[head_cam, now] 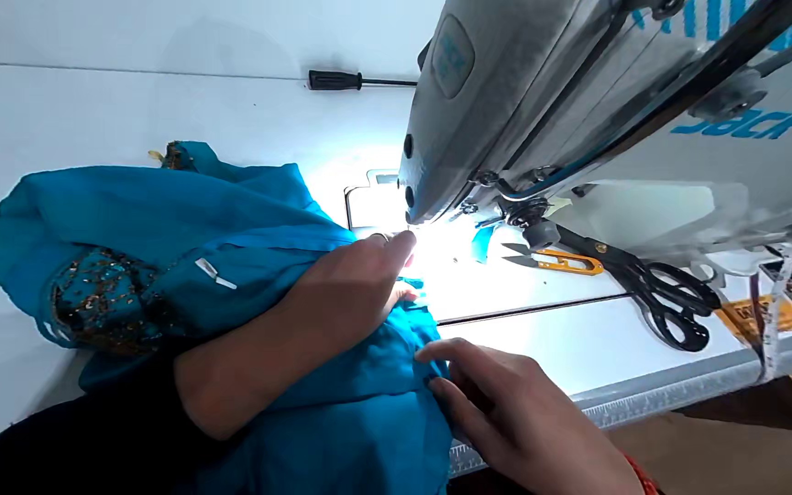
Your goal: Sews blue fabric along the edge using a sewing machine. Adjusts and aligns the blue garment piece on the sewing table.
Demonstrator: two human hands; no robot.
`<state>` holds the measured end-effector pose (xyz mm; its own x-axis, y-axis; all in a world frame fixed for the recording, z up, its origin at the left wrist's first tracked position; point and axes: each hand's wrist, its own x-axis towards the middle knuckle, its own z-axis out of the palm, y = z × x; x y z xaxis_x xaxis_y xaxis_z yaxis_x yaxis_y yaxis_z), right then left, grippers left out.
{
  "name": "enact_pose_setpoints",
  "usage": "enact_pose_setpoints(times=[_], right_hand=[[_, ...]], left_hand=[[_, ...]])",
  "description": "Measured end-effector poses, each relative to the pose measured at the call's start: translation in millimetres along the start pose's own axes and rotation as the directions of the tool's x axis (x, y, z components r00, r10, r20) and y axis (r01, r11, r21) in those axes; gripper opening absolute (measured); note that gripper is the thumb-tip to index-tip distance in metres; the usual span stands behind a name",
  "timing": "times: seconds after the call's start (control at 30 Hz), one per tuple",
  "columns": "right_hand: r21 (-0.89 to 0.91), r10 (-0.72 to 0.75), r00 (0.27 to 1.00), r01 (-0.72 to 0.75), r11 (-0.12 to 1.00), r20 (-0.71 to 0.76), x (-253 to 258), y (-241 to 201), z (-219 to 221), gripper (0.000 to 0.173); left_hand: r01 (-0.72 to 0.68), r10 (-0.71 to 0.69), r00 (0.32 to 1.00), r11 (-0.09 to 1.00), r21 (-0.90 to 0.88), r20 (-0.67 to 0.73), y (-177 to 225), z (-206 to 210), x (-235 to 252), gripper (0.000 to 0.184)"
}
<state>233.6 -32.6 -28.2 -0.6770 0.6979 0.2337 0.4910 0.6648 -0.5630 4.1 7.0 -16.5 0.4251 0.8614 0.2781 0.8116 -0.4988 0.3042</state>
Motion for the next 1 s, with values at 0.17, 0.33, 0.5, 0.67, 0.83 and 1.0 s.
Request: enact_pose_setpoints(times=[0.17, 0.33, 0.5, 0.67, 0.83, 1.0], right_hand=[[-0.269, -0.149, 0.982, 0.114, 0.956, -0.113, 17, 18, 1, 0.043], [-0.314, -0.191, 0.981, 0.174, 0.933, -0.023, 23, 29, 3, 0.045], [-0.332, -0.208, 0.977, 0.178, 0.926, -0.056, 20, 34, 0, 0.043], [-0.352, -0.234, 0.972, 0.215, 0.911, -0.012, 23, 42, -4, 0.045], [-0.367, -0.251, 0.967, 0.248, 0.897, 0.041, 33, 46, -12, 0.039], [-0.405, -0.262, 0.965, 0.248, 0.880, 0.023, 40, 47, -12, 0.041]], left_hand=[[-0.084, 0.091, 0.992, 0.993, 0.088, -0.083, -4, 2, 1, 0.015], [-0.185, 0.189, 0.982, 0.944, 0.273, 0.011, 15, -10, -7, 0.017], [-0.161, 0.163, 0.986, 0.930, 0.329, 0.023, 35, 0, -26, 0.024], [-0.151, 0.140, 0.988, 0.957, 0.247, 0.062, 28, 2, -26, 0.032], [-0.164, 0.153, 0.986, 0.962, 0.218, 0.069, 21, 3, -19, 0.031], [-0.151, 0.138, 0.988, 0.968, 0.199, 0.076, 16, 4, -14, 0.034]])
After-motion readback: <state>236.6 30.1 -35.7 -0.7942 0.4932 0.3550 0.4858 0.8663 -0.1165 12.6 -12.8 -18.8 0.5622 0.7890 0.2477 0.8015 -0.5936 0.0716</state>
